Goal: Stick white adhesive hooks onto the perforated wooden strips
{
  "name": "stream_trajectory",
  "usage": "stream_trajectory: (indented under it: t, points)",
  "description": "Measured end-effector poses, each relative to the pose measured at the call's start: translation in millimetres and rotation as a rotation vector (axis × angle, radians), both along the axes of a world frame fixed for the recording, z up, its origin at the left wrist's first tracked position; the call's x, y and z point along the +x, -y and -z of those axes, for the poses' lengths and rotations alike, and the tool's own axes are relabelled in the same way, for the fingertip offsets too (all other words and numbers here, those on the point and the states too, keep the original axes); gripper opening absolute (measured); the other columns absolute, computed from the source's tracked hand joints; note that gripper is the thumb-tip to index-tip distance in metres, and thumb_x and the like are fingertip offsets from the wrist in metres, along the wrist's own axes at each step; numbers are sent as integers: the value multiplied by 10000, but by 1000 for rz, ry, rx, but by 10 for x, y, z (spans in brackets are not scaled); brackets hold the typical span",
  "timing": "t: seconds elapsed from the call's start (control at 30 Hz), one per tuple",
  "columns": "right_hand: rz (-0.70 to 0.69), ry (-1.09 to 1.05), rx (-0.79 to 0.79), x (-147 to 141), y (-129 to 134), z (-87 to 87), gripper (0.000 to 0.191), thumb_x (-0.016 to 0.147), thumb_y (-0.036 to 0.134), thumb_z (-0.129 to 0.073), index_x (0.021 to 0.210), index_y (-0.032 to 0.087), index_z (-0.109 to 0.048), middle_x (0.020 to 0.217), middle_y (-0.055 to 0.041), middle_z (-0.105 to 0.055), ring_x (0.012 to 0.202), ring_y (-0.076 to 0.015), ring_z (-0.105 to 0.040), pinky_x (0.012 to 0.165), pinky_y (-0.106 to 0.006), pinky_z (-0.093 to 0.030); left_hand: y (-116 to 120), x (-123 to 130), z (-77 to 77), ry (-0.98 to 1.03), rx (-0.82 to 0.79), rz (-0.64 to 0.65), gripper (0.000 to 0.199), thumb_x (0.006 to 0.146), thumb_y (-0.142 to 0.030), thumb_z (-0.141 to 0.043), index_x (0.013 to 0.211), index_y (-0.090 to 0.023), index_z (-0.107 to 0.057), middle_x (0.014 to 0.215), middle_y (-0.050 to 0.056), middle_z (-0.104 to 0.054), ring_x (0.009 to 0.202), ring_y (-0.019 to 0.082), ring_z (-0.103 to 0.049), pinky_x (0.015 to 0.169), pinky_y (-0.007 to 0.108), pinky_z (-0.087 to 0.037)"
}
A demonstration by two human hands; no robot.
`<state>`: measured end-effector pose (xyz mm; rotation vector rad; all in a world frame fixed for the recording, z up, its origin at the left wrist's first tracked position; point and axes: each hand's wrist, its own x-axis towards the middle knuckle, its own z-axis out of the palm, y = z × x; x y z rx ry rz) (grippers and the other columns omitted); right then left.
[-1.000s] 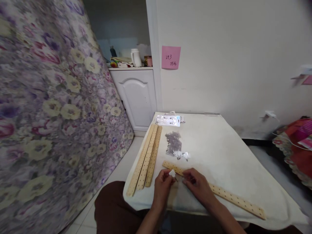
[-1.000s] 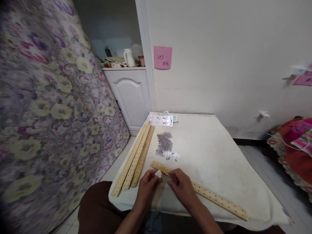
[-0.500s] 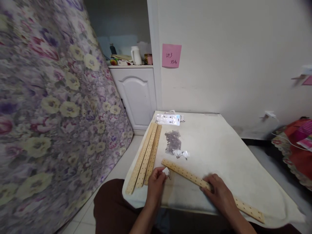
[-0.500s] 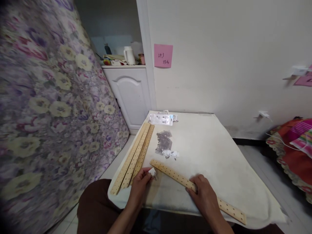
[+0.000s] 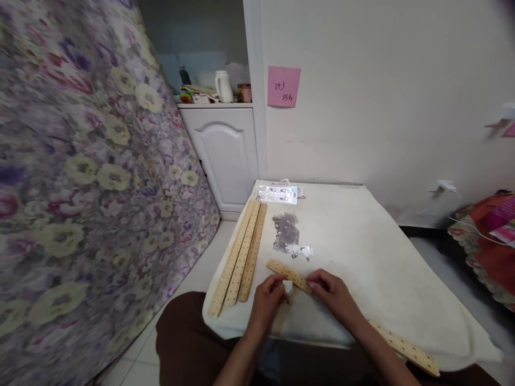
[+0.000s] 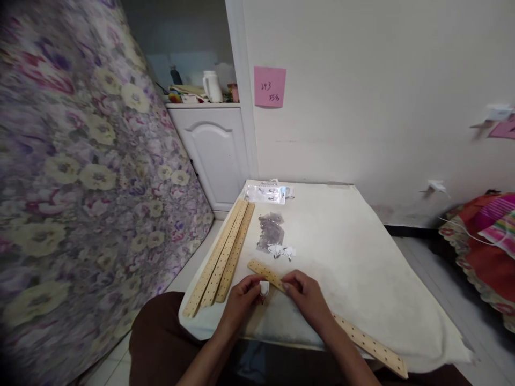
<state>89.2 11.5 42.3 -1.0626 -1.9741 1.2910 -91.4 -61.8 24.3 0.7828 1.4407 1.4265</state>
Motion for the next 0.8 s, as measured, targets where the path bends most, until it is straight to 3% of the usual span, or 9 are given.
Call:
stream_trajectory:
  t: [0.13,0.27,0.43,0.57,0.67,0.8]
  points:
    - [-103,-107,-179,-366,-83,53,135,743,300,-622,799,178,-616,621,24,-603,582,-140,-551,566,-252,-413,-16,12,26,-49,16,36,297,685,-289,-634,945,-148,-620,576,-60,-542,528,98,-505,530,218,-392]
    - [-183,-144,-331,-482,-161,159,130,700,294,-634,745,183,-583,558,47,-573,479,-116,-520,470,-226,-377,-21,-8,47,-105,18,42,275,714,-332,-628,922,-154,-603,584,-51,-552,533,112,-518,540,232,-406]
    - [-111,-97,-216,-621,-354,187,102,696,285,-588,682,187,-563,535,47,-553,476,-110,-493,471,-223,-362,41,-90,38,-235,38,-90,276,823,-349,-516,1032,-177,-568,741,-7,-608,700,156,-578,697,292,-451]
    - [-19,-73,-111,-839,-517,241,71,684,254,-579,673,184,-579,564,43,-539,537,-118,-487,520,-228,-357,133,-146,61,-607,90,-216,237,842,-258,-480,1045,-193,-584,968,60,-613,918,206,-573,844,354,-441]
    - [17,-46,-54,-980,-559,310,58,684,238,-567,669,185,-585,574,36,-544,563,-129,-498,537,-231,-360,172,-136,120,-778,132,-183,228,864,-208,-440,1033,-197,-594,971,73,-599,942,214,-564,849,365,-453]
    - [35,-16,2,-1068,-532,379,69,708,246,-551,683,191,-584,590,25,-565,577,-142,-527,561,-242,-380,184,-109,214,-853,160,-144,268,881,-162,-402,1063,-196,-595,969,80,-592,945,208,-563,841,356,-471]
